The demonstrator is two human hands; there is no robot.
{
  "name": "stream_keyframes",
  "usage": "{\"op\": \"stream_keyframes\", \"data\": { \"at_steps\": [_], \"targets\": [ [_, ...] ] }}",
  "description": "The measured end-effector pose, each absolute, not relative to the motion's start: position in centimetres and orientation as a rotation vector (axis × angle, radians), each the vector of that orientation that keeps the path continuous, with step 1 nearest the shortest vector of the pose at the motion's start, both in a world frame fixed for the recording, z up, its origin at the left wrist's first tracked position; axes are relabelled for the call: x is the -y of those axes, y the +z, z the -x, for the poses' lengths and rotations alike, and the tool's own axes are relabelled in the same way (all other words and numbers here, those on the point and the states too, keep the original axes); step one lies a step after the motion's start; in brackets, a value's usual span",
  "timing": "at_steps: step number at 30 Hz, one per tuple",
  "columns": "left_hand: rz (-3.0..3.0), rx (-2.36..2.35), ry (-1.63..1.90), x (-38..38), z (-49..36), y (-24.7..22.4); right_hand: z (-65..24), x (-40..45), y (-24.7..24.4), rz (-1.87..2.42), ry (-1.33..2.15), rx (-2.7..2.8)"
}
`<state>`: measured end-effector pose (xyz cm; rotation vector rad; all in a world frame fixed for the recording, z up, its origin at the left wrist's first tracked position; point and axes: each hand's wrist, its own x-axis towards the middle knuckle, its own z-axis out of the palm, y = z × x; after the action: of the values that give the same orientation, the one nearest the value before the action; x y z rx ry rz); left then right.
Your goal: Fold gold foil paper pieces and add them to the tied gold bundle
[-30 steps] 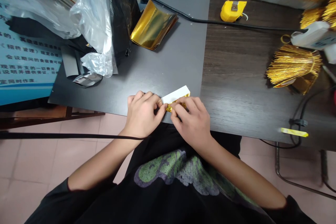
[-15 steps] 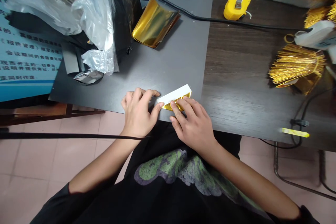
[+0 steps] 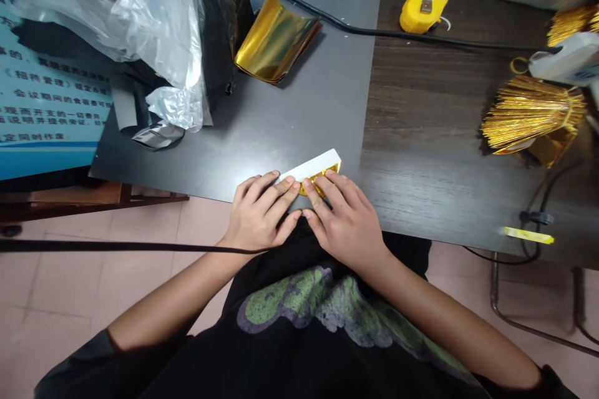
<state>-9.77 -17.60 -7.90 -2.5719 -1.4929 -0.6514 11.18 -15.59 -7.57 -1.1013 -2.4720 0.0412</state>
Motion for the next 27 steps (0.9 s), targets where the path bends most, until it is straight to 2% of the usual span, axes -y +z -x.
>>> {"op": "stream_keyframes", "data": {
  "at_steps": [16,21,27],
  "targets": [
    [2.511,1.404,-0.631,17.6,9.6,-8.7,-15.4,13.8,-6.4,0.786,0.395,2.582],
    [2.525,1.367,-0.615,17.6,9.8,-8.5,-15.1,13.4,-6.5,0.791,0.407,2.579],
    [2.664,1.224,-0.774,17.6,9.0,-8.0,-14.3,12.7,-6.8,0.781,0.31,2.512]
  ]
}}
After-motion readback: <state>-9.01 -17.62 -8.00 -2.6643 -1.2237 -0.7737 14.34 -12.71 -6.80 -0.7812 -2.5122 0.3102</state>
